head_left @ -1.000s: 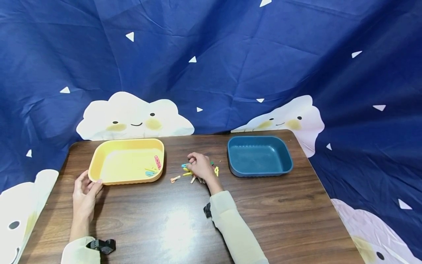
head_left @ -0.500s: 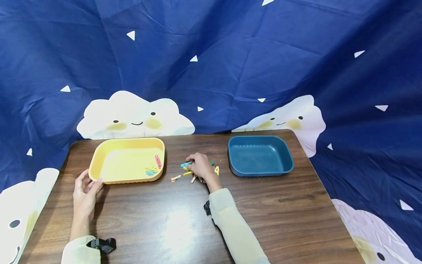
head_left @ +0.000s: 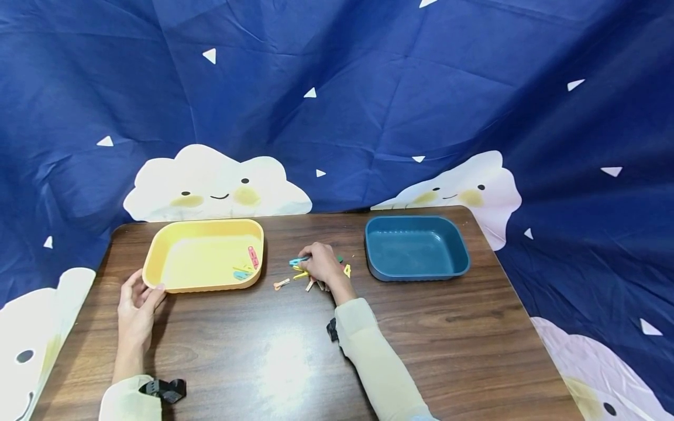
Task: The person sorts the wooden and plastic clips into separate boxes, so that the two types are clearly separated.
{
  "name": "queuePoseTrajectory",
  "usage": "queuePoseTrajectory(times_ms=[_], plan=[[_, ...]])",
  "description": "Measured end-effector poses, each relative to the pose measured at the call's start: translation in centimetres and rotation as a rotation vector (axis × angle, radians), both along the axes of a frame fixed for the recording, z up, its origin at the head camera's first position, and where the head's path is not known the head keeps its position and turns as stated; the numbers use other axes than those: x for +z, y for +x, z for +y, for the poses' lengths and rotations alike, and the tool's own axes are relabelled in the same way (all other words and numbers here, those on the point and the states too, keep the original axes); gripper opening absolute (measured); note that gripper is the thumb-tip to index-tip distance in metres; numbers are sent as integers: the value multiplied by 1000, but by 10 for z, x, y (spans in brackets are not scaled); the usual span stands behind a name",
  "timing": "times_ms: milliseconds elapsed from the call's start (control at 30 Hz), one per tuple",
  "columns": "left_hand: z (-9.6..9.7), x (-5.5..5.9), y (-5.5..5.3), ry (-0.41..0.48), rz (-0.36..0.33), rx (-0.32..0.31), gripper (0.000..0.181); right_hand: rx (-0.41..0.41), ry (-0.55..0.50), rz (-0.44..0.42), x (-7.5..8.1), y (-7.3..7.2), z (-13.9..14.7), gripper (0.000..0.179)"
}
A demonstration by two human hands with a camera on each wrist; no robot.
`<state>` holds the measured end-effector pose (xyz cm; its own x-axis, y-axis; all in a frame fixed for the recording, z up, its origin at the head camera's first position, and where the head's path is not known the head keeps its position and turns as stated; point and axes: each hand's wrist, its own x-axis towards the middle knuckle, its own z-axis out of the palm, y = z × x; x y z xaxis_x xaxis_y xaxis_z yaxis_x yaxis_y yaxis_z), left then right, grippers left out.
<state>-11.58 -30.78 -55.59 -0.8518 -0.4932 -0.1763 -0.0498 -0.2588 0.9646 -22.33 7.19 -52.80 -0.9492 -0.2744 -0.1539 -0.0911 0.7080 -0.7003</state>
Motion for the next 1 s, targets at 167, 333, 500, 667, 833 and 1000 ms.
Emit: queuePoseTrajectory(times_ms=[167,333,500,667,833,1000], plan=[[0,0,0,1,4,0,60,-33,-44,-47,0,1,-1,21],[-1,0,0,3,1,-1,60,-72,-32,-81,1,0,-1,26],[-1,-1,0,-2,-13,-3,62,-126,-27,-69,0,0,-1,24],[-1,-1,0,-1,-13,-11,64,-160,-95,-51,-3,0,2,23],[0,1,0,-7,-11,-13,62,-183,-152,-7,-6,0,5,21],[0,-1,1,-23,11,-17,62,-201,-205,14,-6,0,6,22]])
